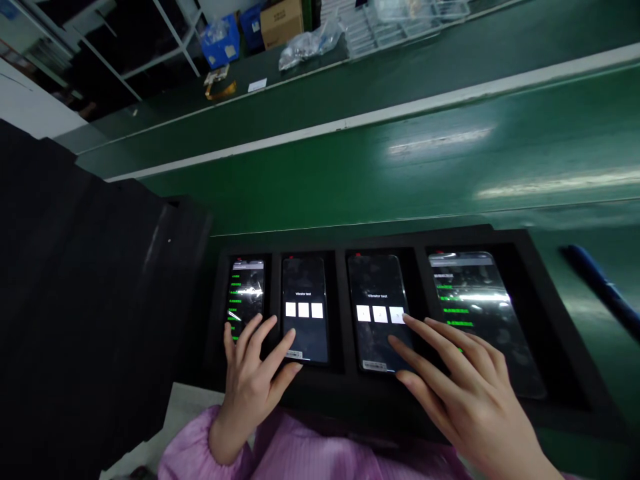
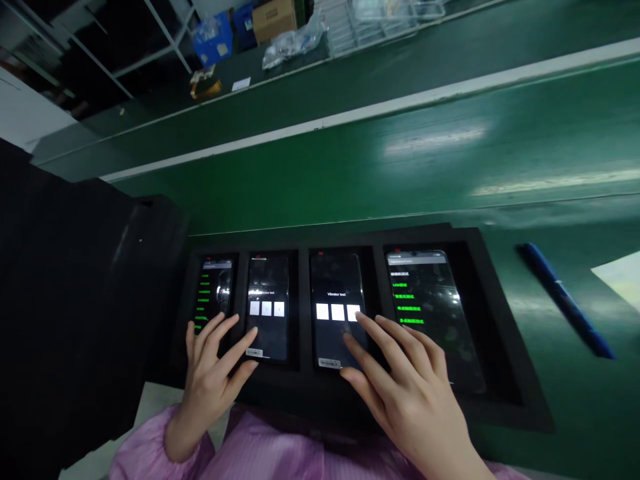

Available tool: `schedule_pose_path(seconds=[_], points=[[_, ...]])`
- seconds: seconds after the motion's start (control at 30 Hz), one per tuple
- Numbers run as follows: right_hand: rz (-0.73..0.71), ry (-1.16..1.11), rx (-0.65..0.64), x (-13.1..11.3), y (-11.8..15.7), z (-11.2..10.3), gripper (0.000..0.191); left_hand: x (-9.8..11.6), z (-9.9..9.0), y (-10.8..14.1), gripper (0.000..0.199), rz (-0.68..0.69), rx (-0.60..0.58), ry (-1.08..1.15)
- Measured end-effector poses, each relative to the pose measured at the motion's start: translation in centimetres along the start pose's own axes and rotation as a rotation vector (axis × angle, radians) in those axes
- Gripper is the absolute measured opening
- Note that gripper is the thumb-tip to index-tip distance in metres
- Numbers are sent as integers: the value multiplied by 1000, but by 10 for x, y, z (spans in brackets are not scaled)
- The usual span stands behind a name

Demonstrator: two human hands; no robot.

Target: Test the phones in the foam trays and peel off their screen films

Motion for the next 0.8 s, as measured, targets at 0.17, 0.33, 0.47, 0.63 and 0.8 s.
schedule_pose_path(seconds=[0.17,0.33,0.47,0.63,0.8], points=[[25,-24,15,0,0,-1,24,4,-6,-11,26,4,15,34],[31,-24,17,-1,0,-1,25,15,-6,-38,26,29,47,47],[26,1,5,-1,0,-1,25,24,3,-52,41,65,-39,6],[-10,20,-2,0,1,0,25,-10,-13,-26,49,-47,67,16],[13,-4,22,4,8,8,25,-75,-30,24,45,-302,125,-20]])
Point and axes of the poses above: each hand's wrist, its own y-axis away from the middle knuckle, its own z-axis out of the palm, x = y × z, the point moved 7 cm from there along -y, towards the middle knuckle, and after that the axes turned 9 degrees about -x, right-handed, at the moved point
